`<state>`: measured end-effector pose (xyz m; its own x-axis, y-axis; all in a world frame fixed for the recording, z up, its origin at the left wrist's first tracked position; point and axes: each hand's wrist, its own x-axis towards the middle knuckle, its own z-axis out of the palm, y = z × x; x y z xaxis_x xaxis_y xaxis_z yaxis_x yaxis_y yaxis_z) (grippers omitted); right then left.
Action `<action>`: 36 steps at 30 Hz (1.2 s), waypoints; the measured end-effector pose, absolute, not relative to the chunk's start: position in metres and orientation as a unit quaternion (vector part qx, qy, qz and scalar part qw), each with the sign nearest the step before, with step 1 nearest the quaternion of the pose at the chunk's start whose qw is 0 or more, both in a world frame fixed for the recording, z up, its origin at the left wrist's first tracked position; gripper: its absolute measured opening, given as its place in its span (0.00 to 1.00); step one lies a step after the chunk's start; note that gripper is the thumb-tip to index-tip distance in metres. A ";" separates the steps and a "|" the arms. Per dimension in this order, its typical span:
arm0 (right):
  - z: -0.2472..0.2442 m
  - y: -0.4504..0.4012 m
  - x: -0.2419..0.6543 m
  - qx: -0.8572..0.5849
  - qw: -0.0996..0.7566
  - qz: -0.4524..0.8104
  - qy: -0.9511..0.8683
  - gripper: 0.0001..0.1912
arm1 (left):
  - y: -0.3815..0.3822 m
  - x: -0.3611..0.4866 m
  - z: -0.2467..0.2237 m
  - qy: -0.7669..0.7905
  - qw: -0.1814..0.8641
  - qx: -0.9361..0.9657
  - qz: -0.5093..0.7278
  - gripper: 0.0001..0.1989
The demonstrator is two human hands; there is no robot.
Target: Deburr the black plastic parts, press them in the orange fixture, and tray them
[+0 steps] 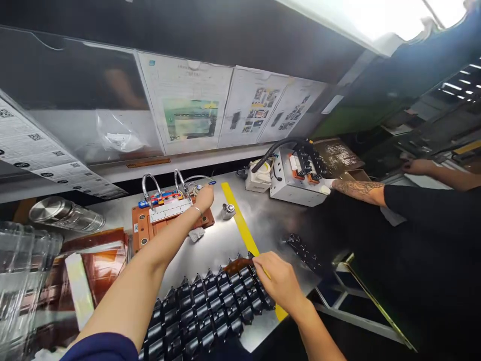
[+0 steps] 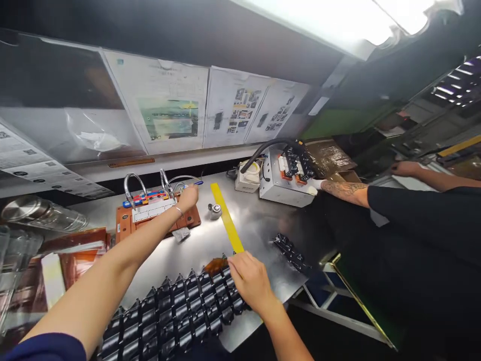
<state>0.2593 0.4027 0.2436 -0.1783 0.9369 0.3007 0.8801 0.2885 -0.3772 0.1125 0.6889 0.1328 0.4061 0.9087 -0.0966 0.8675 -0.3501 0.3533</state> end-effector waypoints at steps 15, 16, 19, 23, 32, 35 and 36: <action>0.212 0.506 0.210 -0.436 0.171 0.163 -0.869 0.10 | 0.746 0.123 0.096 0.399 0.185 0.898 -0.006 0.18; 0.213 0.507 0.207 -0.429 0.167 0.160 -0.873 0.10 | 0.747 0.122 0.096 0.393 0.190 0.900 -0.004 0.19; 0.216 0.509 0.201 -0.413 0.158 0.152 -0.884 0.10 | 0.748 0.118 0.098 0.377 0.213 0.901 0.005 0.19; 0.218 0.506 0.195 -0.406 0.145 0.161 -0.888 0.10 | 0.737 0.109 0.106 0.368 0.263 0.892 0.022 0.18; 0.209 0.522 0.192 -0.462 0.258 0.244 -0.813 0.10 | 0.597 -0.003 0.130 0.322 0.701 0.633 0.067 0.33; 0.181 0.536 0.183 -0.563 0.358 0.317 -0.675 0.09 | 0.552 -0.060 0.125 0.376 0.825 0.389 0.165 0.28; 0.170 0.540 0.178 -0.589 0.382 0.343 -0.623 0.09 | 0.543 -0.075 0.123 0.404 0.824 0.342 0.202 0.25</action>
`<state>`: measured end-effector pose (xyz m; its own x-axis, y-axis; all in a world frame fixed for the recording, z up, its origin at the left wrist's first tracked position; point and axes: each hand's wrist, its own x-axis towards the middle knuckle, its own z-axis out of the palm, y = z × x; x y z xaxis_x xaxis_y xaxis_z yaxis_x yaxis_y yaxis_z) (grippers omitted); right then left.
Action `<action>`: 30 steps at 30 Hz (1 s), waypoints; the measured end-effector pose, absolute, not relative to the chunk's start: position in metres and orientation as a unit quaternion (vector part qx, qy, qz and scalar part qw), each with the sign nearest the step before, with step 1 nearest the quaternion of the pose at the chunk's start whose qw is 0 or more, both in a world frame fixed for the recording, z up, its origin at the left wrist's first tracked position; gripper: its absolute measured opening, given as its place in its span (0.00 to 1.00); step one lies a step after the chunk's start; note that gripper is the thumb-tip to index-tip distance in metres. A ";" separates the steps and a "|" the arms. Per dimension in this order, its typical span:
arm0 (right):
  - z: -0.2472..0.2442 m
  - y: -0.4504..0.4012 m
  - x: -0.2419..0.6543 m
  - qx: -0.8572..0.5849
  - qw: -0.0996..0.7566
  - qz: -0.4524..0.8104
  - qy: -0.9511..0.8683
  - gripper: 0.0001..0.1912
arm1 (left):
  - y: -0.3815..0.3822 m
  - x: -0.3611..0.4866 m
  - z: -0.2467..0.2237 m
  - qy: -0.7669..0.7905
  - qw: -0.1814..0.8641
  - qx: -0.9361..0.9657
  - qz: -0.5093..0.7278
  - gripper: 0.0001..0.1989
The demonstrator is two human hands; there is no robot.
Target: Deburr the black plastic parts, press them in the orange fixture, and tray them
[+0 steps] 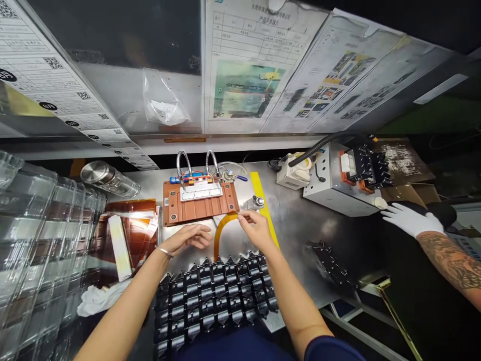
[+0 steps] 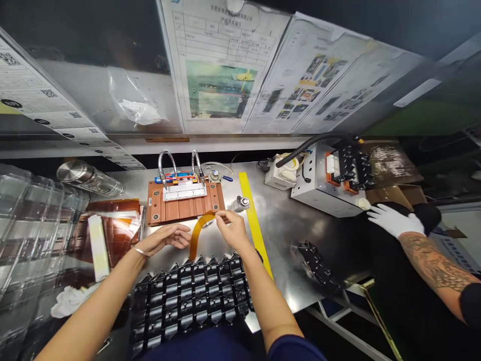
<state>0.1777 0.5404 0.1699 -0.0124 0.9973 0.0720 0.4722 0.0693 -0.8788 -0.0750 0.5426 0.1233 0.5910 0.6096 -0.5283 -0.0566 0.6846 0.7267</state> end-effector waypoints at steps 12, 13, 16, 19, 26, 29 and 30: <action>0.150 0.558 0.146 -0.609 0.389 0.372 -0.583 0.09 | 0.562 -0.094 0.105 0.507 0.744 0.262 0.348 0.27; 0.158 0.558 0.152 -0.606 0.385 0.357 -0.598 0.09 | 0.569 -0.090 0.105 0.525 0.724 0.286 0.345 0.26; 0.190 0.551 0.175 -0.579 0.340 0.347 -0.655 0.07 | 0.596 -0.058 0.109 0.583 0.578 0.458 0.341 0.17; 0.222 0.538 0.191 -0.512 0.237 0.373 -0.737 0.08 | 0.630 0.003 0.117 0.531 0.425 0.687 0.256 0.11; 0.236 0.521 0.192 -0.450 0.078 0.305 -0.836 0.10 | 0.696 0.109 0.113 0.497 0.382 0.752 0.204 0.16; 0.230 0.521 0.197 -0.470 0.081 0.274 -0.835 0.10 | 0.702 0.109 0.104 0.490 0.387 0.754 0.205 0.13; 0.229 0.522 0.199 -0.475 0.083 0.269 -0.834 0.10 | 0.703 0.107 0.102 0.486 0.392 0.754 0.205 0.13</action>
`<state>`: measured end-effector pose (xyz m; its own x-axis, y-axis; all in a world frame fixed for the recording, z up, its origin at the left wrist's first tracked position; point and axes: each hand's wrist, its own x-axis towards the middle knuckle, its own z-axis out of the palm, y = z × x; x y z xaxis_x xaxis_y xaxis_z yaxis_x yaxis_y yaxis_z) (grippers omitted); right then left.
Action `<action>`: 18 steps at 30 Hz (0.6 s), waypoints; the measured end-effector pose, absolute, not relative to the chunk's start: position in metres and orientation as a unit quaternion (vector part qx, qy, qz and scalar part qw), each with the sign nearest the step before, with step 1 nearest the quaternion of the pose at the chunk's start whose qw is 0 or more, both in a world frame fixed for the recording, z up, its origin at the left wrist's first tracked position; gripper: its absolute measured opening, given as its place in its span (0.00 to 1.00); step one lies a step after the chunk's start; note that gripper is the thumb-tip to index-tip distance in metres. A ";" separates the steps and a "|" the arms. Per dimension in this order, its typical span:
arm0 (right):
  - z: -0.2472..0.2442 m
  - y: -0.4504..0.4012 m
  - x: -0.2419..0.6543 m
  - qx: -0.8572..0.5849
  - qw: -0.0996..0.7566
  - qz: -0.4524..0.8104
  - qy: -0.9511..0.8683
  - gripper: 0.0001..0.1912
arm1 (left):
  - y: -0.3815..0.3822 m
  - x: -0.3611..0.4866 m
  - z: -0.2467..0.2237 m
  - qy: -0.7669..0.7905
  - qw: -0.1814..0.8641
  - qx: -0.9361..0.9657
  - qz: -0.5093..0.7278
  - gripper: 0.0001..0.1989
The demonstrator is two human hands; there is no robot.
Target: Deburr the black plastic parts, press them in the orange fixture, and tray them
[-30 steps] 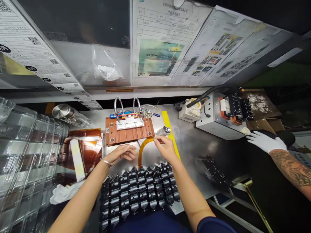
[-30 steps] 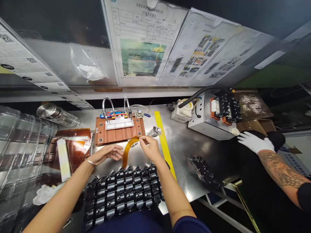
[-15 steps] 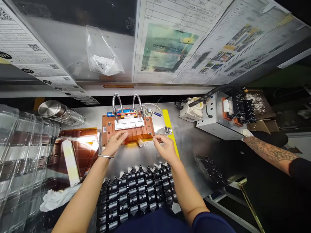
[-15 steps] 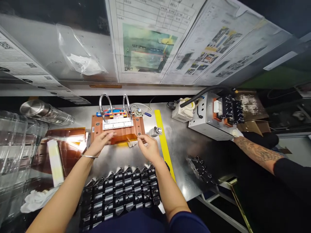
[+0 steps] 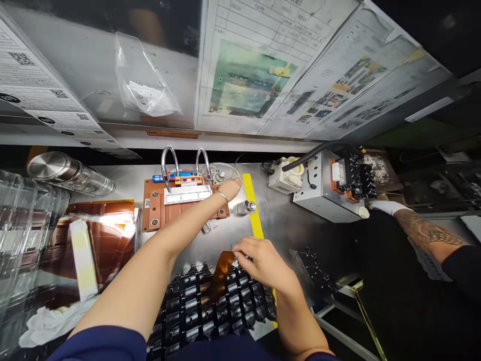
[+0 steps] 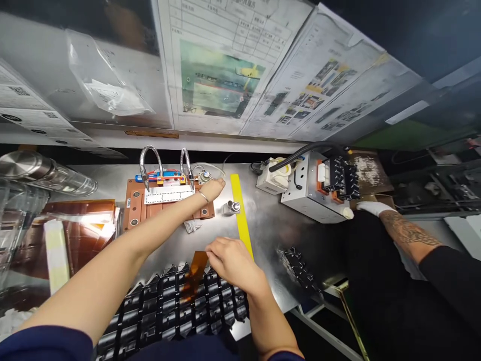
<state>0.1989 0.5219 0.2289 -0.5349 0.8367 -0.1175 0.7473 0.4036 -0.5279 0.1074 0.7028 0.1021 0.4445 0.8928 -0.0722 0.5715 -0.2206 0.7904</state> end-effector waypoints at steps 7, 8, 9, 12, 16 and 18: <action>0.227 0.536 0.203 -0.473 0.152 0.326 -0.804 0.09 | 0.682 0.072 0.122 0.393 0.667 0.596 0.213 0.13; 0.223 0.541 0.204 -0.487 0.186 0.345 -0.780 0.09 | 0.671 0.057 0.124 0.373 0.706 0.570 0.193 0.18; 0.216 0.546 0.203 -0.509 0.226 0.363 -0.747 0.08 | 0.658 0.037 0.125 0.360 0.732 0.552 0.175 0.24; 0.183 0.562 0.197 -0.585 0.342 0.400 -0.618 0.07 | 0.617 -0.033 0.121 0.361 0.793 0.462 0.165 0.35; 0.134 0.576 0.172 -0.632 0.437 0.452 -0.452 0.09 | 0.579 -0.103 0.113 0.474 0.787 0.301 0.254 0.26; 0.118 0.578 0.157 -0.636 0.465 0.474 -0.393 0.10 | 0.572 -0.113 0.109 0.529 0.761 0.250 0.278 0.22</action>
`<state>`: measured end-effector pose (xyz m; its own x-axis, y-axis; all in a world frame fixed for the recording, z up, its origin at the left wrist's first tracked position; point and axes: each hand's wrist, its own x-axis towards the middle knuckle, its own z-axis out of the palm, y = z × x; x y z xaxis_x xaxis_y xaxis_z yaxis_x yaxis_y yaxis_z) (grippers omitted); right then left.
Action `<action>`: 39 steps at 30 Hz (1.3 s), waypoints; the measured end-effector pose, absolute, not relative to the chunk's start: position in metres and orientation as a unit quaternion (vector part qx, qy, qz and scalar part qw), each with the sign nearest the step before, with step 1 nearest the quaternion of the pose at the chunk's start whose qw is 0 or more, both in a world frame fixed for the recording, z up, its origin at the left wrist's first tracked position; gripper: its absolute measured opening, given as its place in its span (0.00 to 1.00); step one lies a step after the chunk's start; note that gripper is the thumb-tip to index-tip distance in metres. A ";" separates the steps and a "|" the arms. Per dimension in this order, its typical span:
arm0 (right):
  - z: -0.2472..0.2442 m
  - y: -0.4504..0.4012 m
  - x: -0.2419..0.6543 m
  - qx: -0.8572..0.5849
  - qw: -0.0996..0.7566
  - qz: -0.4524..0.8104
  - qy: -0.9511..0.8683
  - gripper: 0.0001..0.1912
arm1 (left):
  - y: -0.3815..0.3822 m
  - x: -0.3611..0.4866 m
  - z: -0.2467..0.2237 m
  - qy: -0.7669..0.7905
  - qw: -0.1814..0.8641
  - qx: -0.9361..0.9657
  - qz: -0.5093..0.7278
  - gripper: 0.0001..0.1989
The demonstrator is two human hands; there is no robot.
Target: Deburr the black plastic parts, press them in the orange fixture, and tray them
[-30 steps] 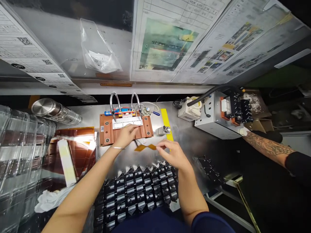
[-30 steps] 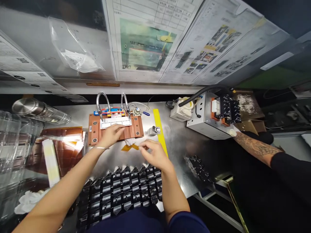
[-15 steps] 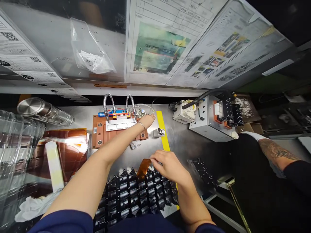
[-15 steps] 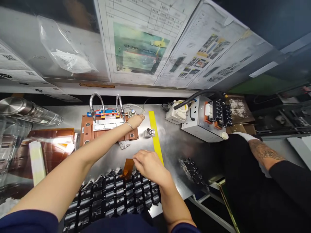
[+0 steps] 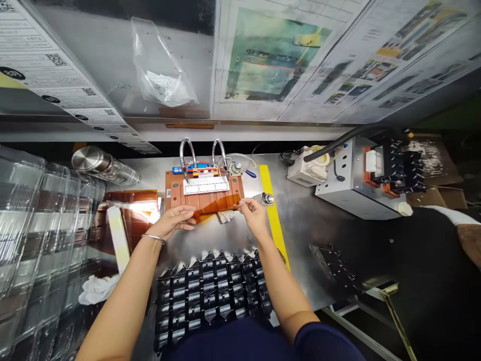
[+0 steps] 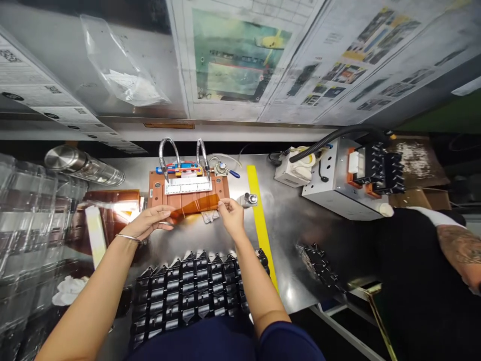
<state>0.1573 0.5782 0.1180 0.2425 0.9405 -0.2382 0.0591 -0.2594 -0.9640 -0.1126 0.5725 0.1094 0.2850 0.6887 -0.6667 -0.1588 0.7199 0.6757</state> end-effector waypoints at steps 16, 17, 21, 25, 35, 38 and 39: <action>0.109 0.601 0.128 -0.637 0.467 0.556 -0.258 0.12 | 0.595 -0.086 0.094 0.679 0.599 0.202 0.373 0.21; 0.114 0.600 0.128 -0.629 0.459 0.565 -0.273 0.12 | 0.594 -0.086 0.093 0.683 0.585 0.218 0.378 0.22; 0.151 0.590 0.130 -0.544 0.376 0.617 -0.427 0.08 | 0.586 -0.082 0.102 0.637 0.543 0.373 0.400 0.24; 0.183 0.584 0.131 -0.463 0.300 0.619 -0.559 0.05 | 0.583 -0.078 0.121 0.464 0.598 0.537 0.372 0.25; 0.116 0.602 0.131 -0.634 0.470 0.512 -0.340 0.13 | 0.591 -0.105 0.106 0.588 0.686 0.277 0.326 0.24; 0.101 0.600 0.122 -0.653 0.483 0.500 -0.300 0.12 | 0.595 -0.100 0.104 0.618 0.679 0.189 0.350 0.23; 0.097 0.600 0.120 -0.656 0.486 0.499 -0.289 0.12 | 0.597 -0.097 0.103 0.624 0.672 0.170 0.361 0.22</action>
<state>0.1195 0.6004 0.0975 0.3338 0.8650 -0.3747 -0.1053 -0.3608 -0.9267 -0.0973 0.5972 0.1028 -0.0384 0.6974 -0.7156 -0.2733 0.6815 0.6789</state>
